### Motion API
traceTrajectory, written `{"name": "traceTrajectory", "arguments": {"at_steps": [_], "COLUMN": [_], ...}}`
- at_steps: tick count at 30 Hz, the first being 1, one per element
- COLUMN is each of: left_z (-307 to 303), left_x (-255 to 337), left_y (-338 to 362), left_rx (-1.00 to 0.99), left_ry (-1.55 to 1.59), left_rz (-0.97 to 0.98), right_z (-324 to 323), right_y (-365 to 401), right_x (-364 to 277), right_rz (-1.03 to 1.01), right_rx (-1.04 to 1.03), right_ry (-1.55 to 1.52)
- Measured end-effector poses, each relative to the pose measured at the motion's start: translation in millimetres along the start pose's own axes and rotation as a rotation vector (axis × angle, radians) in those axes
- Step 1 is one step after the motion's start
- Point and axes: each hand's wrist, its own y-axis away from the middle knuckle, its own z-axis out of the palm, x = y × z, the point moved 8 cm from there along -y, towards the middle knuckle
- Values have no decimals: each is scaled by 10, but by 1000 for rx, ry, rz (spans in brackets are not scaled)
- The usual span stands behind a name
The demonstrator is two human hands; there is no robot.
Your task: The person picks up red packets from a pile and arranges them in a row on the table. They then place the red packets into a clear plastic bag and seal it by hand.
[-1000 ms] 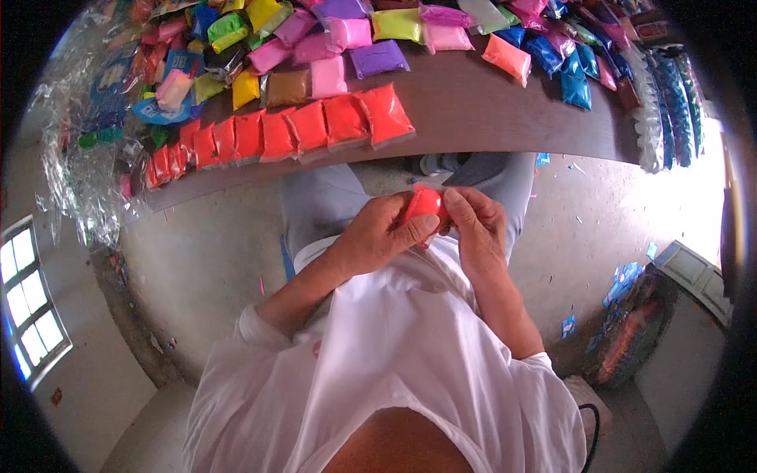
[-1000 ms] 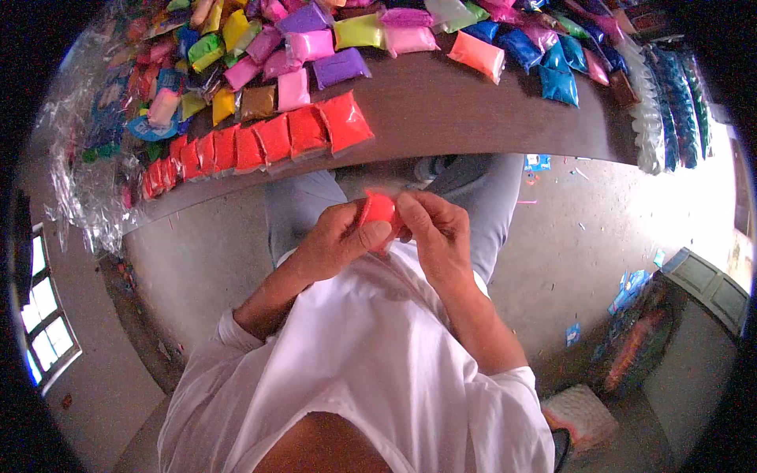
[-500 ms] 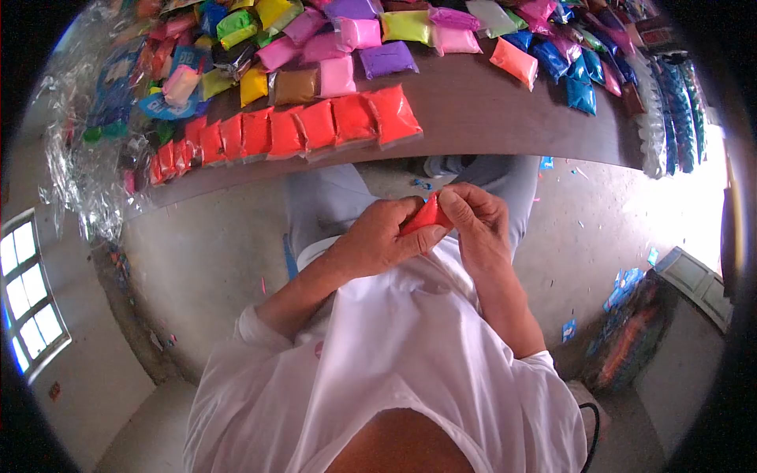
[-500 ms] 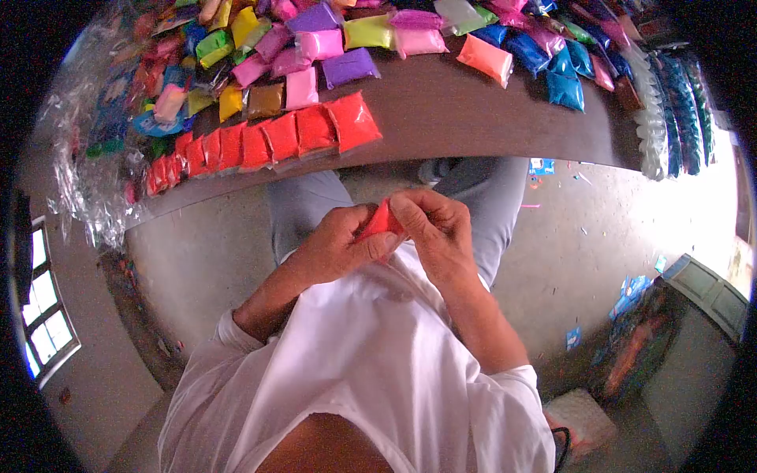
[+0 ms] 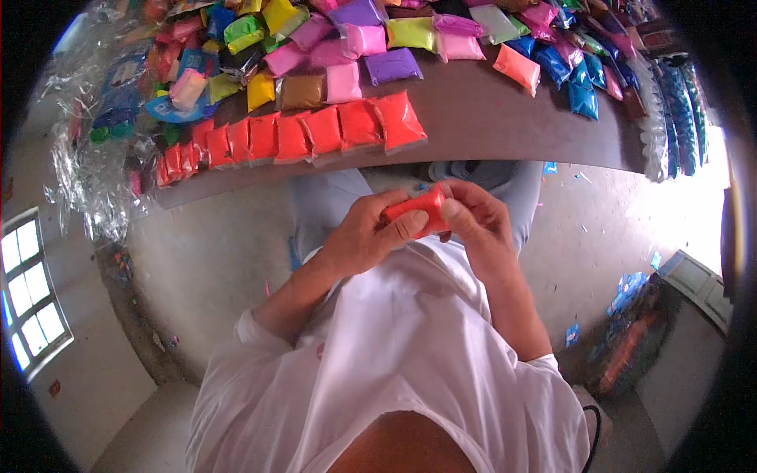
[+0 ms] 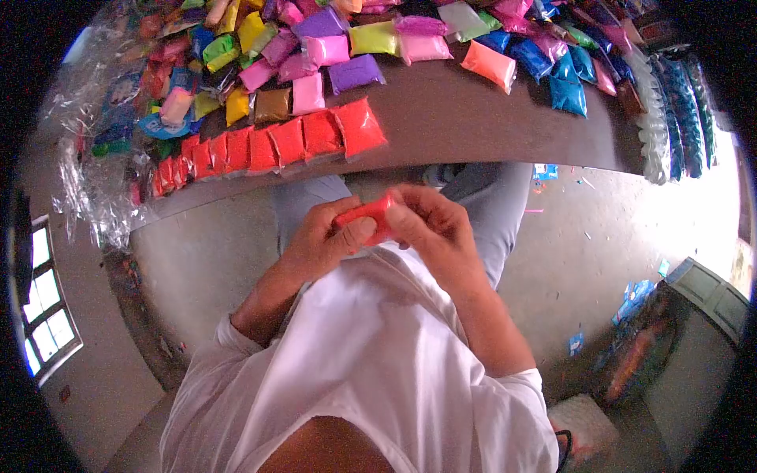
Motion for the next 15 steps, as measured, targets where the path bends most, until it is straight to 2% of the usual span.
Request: {"name": "traceTrajectory", "arguments": {"at_steps": [2, 3, 5, 11, 15], "left_z": [2, 1, -11, -35, -102], "left_x": [60, 39, -16, -2, -53], "left_y": [23, 32, 38, 14, 29], "left_rx": [13, 10, 10, 48, 84], "left_ry": [-21, 48, 113, 377, 402], "left_rz": [40, -15, -68, -24, -106], "right_z": [46, 47, 28, 67, 177], "right_y": [7, 5, 2, 46, 27], "right_x": [19, 46, 4, 9, -96], "right_rz": [32, 31, -130, -251, -206], "right_rx": [-12, -13, 18, 100, 11], "right_ry": [210, 210, 157, 80, -11]}}
